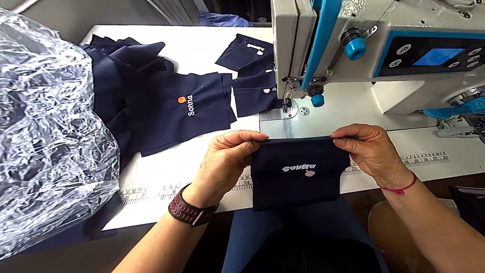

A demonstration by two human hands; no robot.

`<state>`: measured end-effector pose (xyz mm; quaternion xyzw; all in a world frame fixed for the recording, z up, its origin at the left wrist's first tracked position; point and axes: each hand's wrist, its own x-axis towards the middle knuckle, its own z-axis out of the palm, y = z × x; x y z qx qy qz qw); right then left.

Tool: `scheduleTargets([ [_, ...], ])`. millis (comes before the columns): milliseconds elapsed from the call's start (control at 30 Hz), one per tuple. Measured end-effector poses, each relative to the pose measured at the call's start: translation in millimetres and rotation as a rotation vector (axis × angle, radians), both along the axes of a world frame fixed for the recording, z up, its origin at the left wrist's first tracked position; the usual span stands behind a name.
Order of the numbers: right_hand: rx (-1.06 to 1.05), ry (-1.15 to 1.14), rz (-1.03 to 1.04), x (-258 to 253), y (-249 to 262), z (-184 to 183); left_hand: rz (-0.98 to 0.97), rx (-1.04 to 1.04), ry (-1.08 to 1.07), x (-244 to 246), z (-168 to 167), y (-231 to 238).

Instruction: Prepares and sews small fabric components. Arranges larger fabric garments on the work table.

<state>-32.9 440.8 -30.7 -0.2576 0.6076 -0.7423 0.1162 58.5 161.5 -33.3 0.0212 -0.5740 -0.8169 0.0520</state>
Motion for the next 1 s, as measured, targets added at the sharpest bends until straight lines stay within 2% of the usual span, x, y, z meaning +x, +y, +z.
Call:
scheduleTargets([
  [200, -0.051, -0.011, 0.051, -1.3, 6.2, -5.3, -0.062, -0.013, 0.076, -0.2, -3.1, -3.5],
  [633, 0.002, -0.038, 0.071, -11.7, 8.9, -12.5, -0.042, -0.102, 0.045, -6.9, -3.6, -6.5],
  [833, 0.086, 0.000, 0.131, -20.3, 12.4, -12.4, 0.006, -0.308, -0.038, -12.6, -2.3, -5.5],
  [1000, 0.263, 0.068, -0.101, -14.1, -1.2, -4.8, 0.094, -0.397, -0.067, -22.1, -1.3, 0.5],
])
